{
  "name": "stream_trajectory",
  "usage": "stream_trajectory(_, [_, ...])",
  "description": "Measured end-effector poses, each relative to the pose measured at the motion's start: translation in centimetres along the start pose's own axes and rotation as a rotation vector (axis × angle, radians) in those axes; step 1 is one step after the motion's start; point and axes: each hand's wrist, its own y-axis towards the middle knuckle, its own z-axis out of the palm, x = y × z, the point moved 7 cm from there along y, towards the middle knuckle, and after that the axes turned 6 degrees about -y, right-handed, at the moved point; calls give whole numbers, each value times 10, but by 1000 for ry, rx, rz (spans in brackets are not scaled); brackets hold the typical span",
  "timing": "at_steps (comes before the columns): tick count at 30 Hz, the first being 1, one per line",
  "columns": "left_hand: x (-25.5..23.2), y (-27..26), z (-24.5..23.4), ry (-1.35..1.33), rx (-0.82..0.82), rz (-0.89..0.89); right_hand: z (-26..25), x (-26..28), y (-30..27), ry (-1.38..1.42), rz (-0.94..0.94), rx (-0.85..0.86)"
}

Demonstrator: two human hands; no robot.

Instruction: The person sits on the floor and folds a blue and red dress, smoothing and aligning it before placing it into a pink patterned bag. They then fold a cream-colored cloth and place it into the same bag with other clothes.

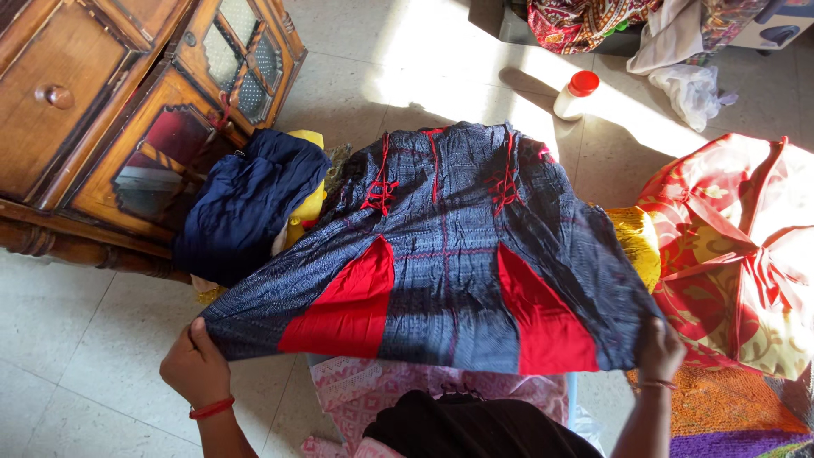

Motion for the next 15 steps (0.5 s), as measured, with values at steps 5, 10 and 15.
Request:
stream_trajectory(5, [36,-22,12,138,157,-37,-46,11,-3,-133,38,48])
stream_trajectory(10, [66,-40,38,219,408,-80,-20,-9,-26,-395,137,336])
stream_trajectory(15, [53,-32,51,322,604,-100,-5,-16,-28,-1050,82,392])
